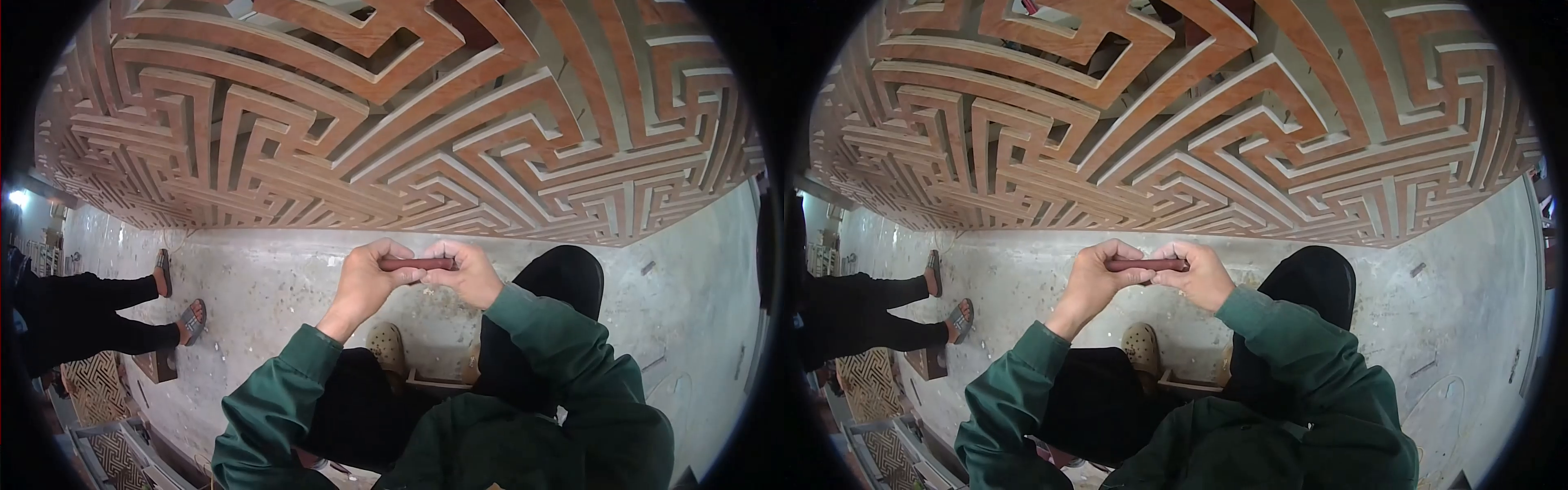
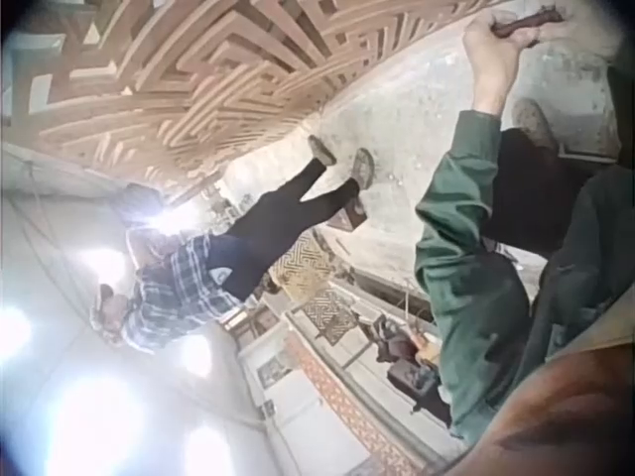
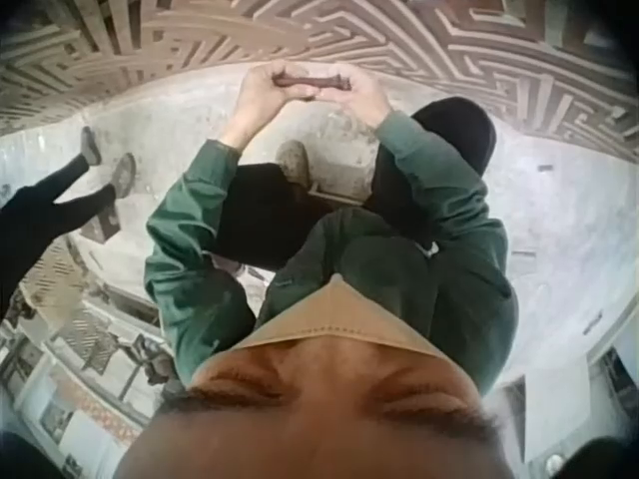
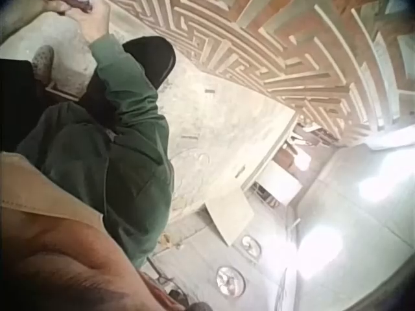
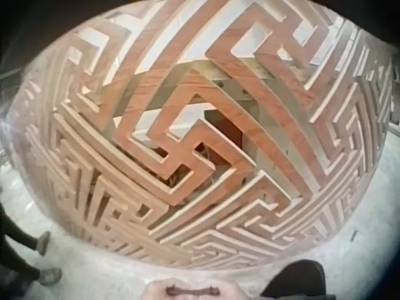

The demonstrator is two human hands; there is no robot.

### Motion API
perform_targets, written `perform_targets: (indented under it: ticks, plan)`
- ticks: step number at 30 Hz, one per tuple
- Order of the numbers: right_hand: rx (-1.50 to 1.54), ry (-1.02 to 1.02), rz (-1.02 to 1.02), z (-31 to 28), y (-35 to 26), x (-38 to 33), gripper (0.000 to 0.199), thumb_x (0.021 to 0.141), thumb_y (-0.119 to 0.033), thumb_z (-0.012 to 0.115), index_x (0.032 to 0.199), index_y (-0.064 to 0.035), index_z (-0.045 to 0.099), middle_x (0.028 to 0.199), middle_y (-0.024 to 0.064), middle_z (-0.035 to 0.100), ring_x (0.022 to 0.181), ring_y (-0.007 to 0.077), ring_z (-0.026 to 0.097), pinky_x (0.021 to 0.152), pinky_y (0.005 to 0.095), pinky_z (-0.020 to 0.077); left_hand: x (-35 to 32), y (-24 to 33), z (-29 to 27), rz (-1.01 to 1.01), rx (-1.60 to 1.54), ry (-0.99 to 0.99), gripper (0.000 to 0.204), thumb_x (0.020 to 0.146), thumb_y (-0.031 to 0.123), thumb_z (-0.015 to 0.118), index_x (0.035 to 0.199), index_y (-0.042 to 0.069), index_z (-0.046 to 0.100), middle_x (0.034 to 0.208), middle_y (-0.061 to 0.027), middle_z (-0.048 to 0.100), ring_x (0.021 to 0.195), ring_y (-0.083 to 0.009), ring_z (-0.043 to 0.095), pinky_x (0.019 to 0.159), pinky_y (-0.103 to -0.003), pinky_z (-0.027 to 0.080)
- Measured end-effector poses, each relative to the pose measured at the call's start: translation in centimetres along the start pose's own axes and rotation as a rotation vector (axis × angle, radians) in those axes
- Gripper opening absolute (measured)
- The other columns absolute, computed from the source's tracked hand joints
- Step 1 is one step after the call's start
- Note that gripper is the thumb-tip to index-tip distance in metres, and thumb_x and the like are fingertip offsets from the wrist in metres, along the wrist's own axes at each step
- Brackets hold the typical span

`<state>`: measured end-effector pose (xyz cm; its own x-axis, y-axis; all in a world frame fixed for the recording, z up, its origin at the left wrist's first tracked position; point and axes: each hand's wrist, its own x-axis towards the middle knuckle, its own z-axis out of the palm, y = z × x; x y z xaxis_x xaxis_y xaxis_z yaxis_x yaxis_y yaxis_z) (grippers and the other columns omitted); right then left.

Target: Sanding the edges and surfaces of a decorative wooden panel using sandpaper.

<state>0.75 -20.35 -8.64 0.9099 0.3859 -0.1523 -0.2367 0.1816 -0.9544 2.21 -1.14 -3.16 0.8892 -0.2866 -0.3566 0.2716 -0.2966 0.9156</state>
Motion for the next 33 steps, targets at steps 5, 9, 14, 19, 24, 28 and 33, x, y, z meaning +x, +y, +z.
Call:
perform_targets:
  ticks: [5, 9, 14, 19, 24, 28, 33]
  plan:
    - [0.123, -0.013, 0.063, -0.7, -0.8, -0.4, 0.030, 0.081, -0.003, 0.070, 0.108, 0.0003, 0.059, 0.096, 0.0067, 0.065, 0.089, 0.0112, 0.062, 0.077, 0.0269, 0.0509, -0.1, -0.4, 0.2, -0.192, -0.286, -0.019, 0.021, 0.079, 0.011, 0.075, 0.095, 0.007, 0.062, 0.086, -0.0090, 0.067, 0.080, -0.0176, 0.067, 0.071, -0.029, 0.055]
    - [-0.063, -0.078, 0.027, -1.4, -1.3, -0.9, 0.041, 0.078, -0.010, 0.075, 0.114, -0.0007, 0.058, 0.099, 0.0082, 0.065, 0.089, 0.0133, 0.062, 0.078, 0.0301, 0.0517, -0.4, -0.8, 0.9, -0.348, -0.499, 0.004, 0.020, 0.081, 0.014, 0.074, 0.098, 0.011, 0.062, 0.096, -0.0079, 0.065, 0.083, -0.0194, 0.066, 0.072, -0.034, 0.055]
    - [-0.450, -0.106, -0.248, -1.9, -1.4, -0.9, 0.043, 0.077, -0.015, 0.076, 0.115, -0.0027, 0.059, 0.095, 0.0093, 0.066, 0.089, 0.0186, 0.064, 0.078, 0.0333, 0.0504, -0.7, -1.1, 0.9, -0.449, -0.541, -0.057, 0.021, 0.084, 0.019, 0.072, 0.103, 0.014, 0.063, 0.104, -0.0043, 0.064, 0.088, -0.0180, 0.063, 0.075, -0.036, 0.054]
    - [-0.663, -0.135, -0.267, -2.1, -1.4, -0.5, 0.034, 0.078, -0.018, 0.074, 0.106, -0.0036, 0.063, 0.091, 0.0111, 0.067, 0.085, 0.0231, 0.065, 0.074, 0.0331, 0.0495, -0.6, -1.2, 0.2, -0.503, -0.496, -0.098, 0.023, 0.086, 0.026, 0.069, 0.105, 0.014, 0.064, 0.102, -0.0028, 0.065, 0.087, -0.0150, 0.062, 0.075, -0.034, 0.052]
    - [-0.808, -0.188, -0.245, -2.7, -1.5, -0.2, 0.025, 0.080, -0.018, 0.070, 0.098, -0.0026, 0.064, 0.085, 0.0124, 0.068, 0.078, 0.0263, 0.065, 0.071, 0.0335, 0.0493, -0.6, -1.2, 0.1, -0.365, -0.279, -0.155, 0.027, 0.084, 0.028, 0.071, 0.103, 0.009, 0.068, 0.093, -0.0039, 0.067, 0.084, -0.0132, 0.063, 0.077, -0.029, 0.051]
    - [-0.762, -0.290, -0.105, -3.1, -1.9, -0.1, 0.024, 0.081, -0.017, 0.069, 0.098, -0.0020, 0.064, 0.084, 0.0123, 0.068, 0.077, 0.0244, 0.065, 0.071, 0.0319, 0.0490, -1.1, -0.9, -0.1, -0.083, 0.110, -0.267, 0.031, 0.085, 0.028, 0.070, 0.104, 0.004, 0.069, 0.090, -0.0058, 0.068, 0.080, -0.0131, 0.063, 0.076, -0.027, 0.051]
    - [-0.549, -0.219, -0.049, -2.4, -1.8, -0.3, 0.026, 0.082, -0.011, 0.069, 0.106, -0.0011, 0.063, 0.088, 0.0082, 0.068, 0.080, 0.0136, 0.064, 0.074, 0.0288, 0.0495, -1.5, -0.6, -0.2, 0.166, 0.465, -0.229, 0.028, 0.088, 0.025, 0.065, 0.104, 0.002, 0.066, 0.080, -0.0119, 0.066, 0.072, -0.0154, 0.063, 0.068, -0.029, 0.049]
